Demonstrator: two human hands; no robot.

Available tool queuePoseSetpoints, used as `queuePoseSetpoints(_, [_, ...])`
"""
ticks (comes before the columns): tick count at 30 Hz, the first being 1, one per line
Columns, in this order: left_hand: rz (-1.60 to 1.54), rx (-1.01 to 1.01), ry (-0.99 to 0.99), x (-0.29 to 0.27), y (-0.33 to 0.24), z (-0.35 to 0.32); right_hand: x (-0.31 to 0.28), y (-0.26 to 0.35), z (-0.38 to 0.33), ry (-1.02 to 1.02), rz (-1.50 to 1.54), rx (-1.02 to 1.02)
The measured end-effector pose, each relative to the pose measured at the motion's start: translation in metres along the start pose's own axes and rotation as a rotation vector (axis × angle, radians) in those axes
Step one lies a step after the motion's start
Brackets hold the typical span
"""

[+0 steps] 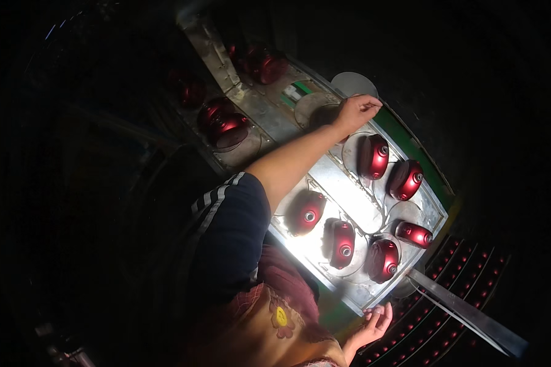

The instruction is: The person picks up red cylindrical containers from a wire rack and places them upright on a wooden board. They then move to a conveyor belt, pick up red spherical objects, and place them into circular indentations on the belt.

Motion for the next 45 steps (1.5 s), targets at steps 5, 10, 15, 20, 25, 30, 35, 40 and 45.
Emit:
queuePoseSetpoints(5, [-0.261, 0.028, -0.031, -0.020, -0.139, -0.212, -0.011, -0.032, 0.016, 0.411, 0.032, -0.059])
queuePoseSetpoints(10, [-0.110, -0.268, -0.520, -0.048, -0.247, -0.520, -0.012, -0.066, -0.017, 0.938, 0.092, -0.036])
queuePoseSetpoints(15, [-0.058, -0.479, -1.172, -0.030, -0.369, -0.800, 0.002, -0.085, -0.149, 1.396, 0.012, -0.072])
queuePoseSetpoints(20, [-0.037, -0.434, -1.525, 0.044, -0.456, -0.907, 0.006, -0.039, -0.256, 1.812, 0.004, -0.031])
queuePoseSetpoints(25, [0.002, -0.531, -1.585, 0.025, -0.535, -0.983, 0.030, -0.035, -0.433, 2.174, -0.087, -0.017])
queuePoseSetpoints(30, [0.430, -0.651, -1.807, 0.040, -0.610, -1.079, -0.006, -0.065, -0.608, 2.618, -0.169, -0.063])
queuePoseSetpoints(35, [1.058, -0.711, -2.246, 0.107, -0.685, -1.175, -0.061, -0.109, -0.774, 2.888, 0.112, -0.828])
queuePoseSetpoints(40, [1.223, -0.918, -2.200, 0.142, -0.677, -1.218, -0.092, -0.164, -0.872, 3.005, 0.223, -0.949])
queuePoseSetpoints(45, [0.850, -0.700, -2.324, 0.161, -0.650, -1.213, -0.107, -0.183, -0.889, 3.288, 0.004, -0.845])
Point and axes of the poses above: each hand's wrist, its own z-axis towards the middle knuckle, its own x-axis out of the palm, y = z × x, the point moved 1 cm from there along z, towards the middle knuckle, and after that the axes turned 7 degrees about y, right-handed, at the moved point
